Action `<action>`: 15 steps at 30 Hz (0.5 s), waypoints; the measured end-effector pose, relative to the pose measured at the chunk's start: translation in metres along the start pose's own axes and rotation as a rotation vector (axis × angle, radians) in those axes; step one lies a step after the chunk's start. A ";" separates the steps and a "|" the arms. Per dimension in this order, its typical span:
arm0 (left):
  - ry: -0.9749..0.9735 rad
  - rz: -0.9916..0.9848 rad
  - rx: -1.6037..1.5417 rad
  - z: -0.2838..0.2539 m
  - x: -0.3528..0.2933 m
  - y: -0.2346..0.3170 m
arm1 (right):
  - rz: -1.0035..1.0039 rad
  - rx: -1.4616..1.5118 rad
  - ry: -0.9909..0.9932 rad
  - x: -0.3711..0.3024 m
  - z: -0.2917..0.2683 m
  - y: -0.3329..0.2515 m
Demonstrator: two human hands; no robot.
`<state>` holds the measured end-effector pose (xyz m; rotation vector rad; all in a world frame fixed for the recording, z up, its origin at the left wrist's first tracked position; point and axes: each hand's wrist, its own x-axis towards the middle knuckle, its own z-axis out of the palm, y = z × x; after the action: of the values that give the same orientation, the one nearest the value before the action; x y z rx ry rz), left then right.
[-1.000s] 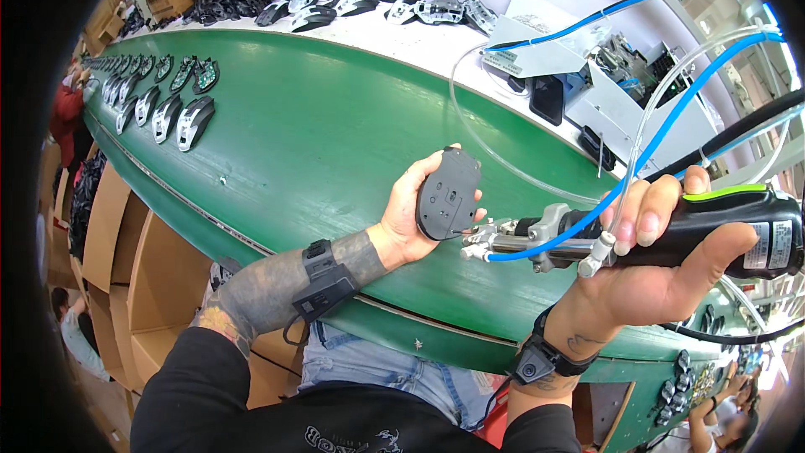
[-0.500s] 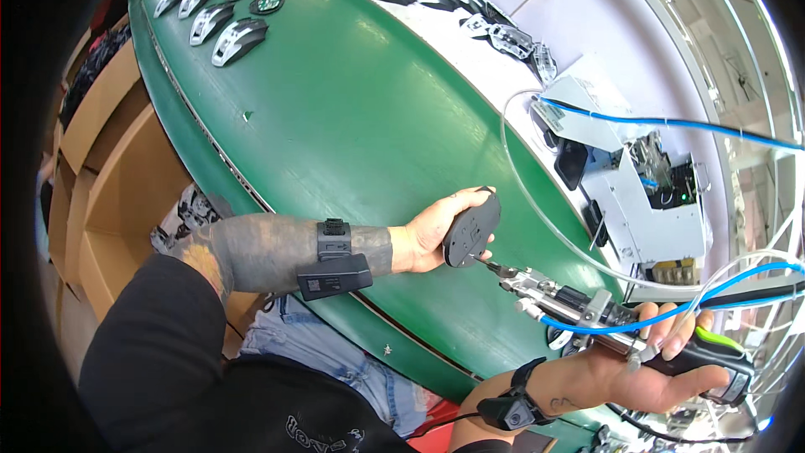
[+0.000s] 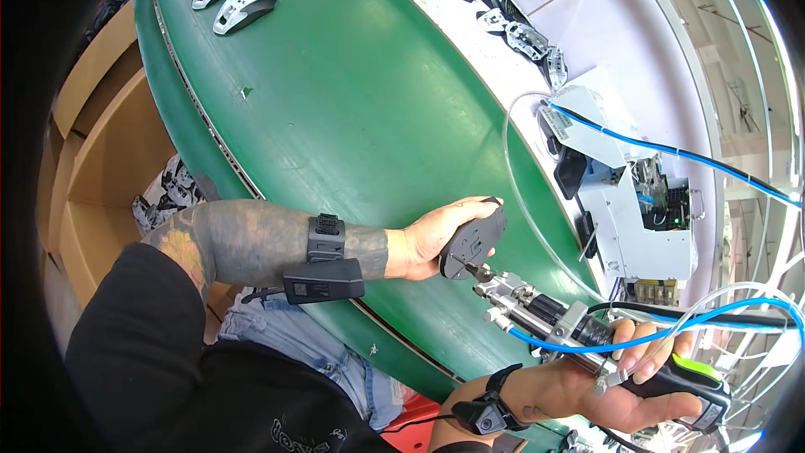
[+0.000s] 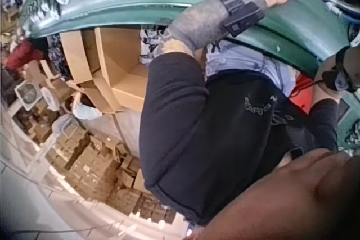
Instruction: The recorder uses an electric screwdriver to attach baseplates to computer mice on an industrial assembly line.
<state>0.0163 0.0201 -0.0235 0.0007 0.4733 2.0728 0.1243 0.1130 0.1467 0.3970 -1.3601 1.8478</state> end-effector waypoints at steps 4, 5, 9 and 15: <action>0.051 -0.014 0.044 -0.002 -0.002 0.004 | -0.032 -0.067 -0.014 -0.001 0.005 0.005; 0.055 -0.009 0.045 -0.002 -0.001 0.005 | -0.018 -0.164 -0.018 0.000 0.007 0.004; 0.303 0.880 1.496 -0.017 0.011 0.014 | 0.023 -0.361 0.048 0.003 0.007 -0.013; -0.389 -0.010 0.708 0.012 -0.009 0.032 | 0.077 -0.091 -0.145 0.003 -0.002 -0.043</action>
<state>-0.0029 0.0021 -0.0002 0.7980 0.9248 1.7358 0.1547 0.1210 0.1764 0.4437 -1.5710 1.8408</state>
